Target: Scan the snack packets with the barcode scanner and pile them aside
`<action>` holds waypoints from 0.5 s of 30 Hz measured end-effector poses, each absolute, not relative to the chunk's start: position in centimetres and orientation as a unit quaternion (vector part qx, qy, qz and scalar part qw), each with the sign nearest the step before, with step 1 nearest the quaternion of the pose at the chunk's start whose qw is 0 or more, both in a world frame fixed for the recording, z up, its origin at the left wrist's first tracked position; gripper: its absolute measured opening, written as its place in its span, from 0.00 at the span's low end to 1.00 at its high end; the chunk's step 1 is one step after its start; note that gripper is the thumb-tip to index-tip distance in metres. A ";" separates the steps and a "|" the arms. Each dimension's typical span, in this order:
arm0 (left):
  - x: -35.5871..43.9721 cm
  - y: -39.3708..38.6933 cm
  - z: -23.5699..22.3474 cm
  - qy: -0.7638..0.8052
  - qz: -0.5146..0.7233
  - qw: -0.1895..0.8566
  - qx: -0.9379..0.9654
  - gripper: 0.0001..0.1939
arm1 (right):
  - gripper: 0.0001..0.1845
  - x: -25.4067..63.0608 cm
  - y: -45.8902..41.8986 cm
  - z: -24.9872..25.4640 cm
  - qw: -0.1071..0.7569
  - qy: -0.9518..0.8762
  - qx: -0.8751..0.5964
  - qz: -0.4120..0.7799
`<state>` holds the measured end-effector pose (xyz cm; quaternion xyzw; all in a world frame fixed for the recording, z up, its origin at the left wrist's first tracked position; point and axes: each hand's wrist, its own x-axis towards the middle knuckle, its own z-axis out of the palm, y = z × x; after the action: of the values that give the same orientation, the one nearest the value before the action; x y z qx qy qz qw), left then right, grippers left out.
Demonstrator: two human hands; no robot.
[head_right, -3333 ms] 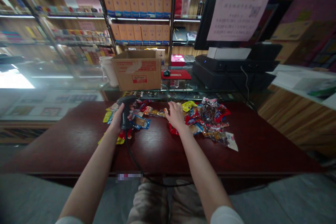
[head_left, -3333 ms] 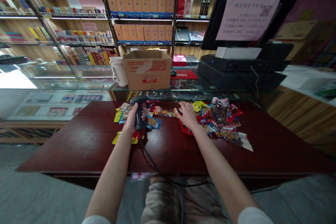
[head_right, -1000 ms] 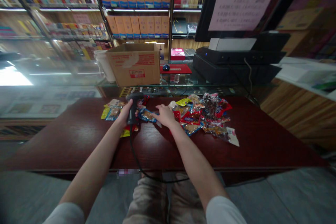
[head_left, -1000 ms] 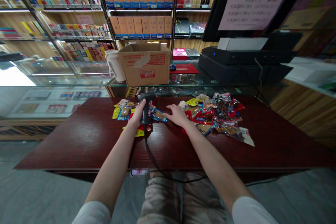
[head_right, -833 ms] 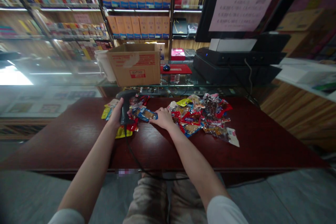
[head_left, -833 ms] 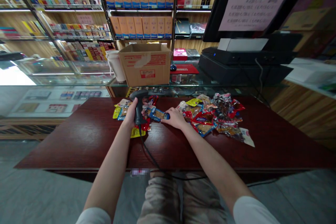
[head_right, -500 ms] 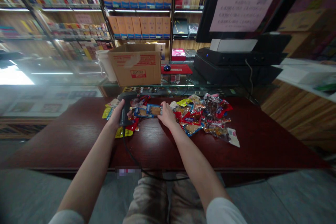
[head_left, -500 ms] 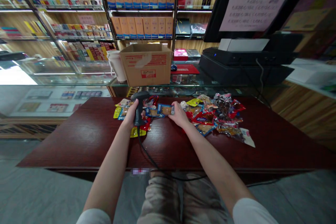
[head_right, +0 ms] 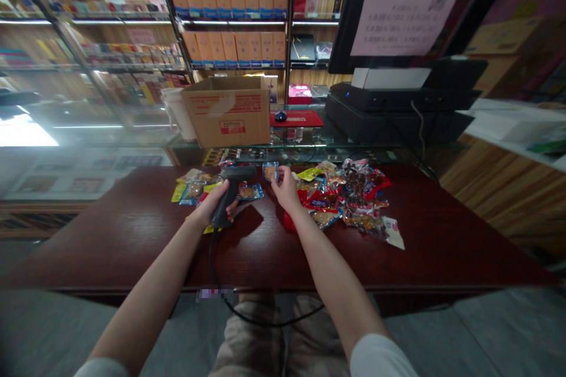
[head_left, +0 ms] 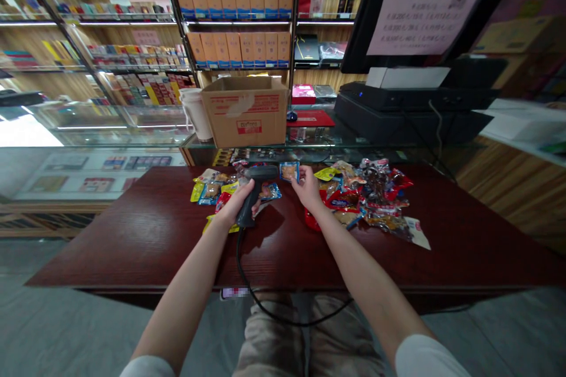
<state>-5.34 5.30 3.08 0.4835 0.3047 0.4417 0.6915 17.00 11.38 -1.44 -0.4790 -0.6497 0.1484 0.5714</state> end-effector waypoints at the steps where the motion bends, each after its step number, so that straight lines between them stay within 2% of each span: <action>1: -5.3 5.4 2.9 0.303 0.444 0.688 0.487 0.29 | 0.16 16.8 11.1 -1.2 0.567 -0.653 -0.477 0.155; 11: -5.1 5.8 2.6 0.277 0.470 0.692 0.473 0.30 | 0.14 15.9 9.9 -0.2 0.531 -0.675 -0.466 0.211; 15: -5.5 5.7 2.8 0.294 0.452 0.703 0.463 0.30 | 0.18 16.2 10.2 -0.2 0.548 -0.662 -0.468 0.204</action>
<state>-5.49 5.71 2.76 0.4628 0.2939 0.4523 0.7034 16.24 10.18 -0.18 -0.4682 -0.6622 0.2042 0.5482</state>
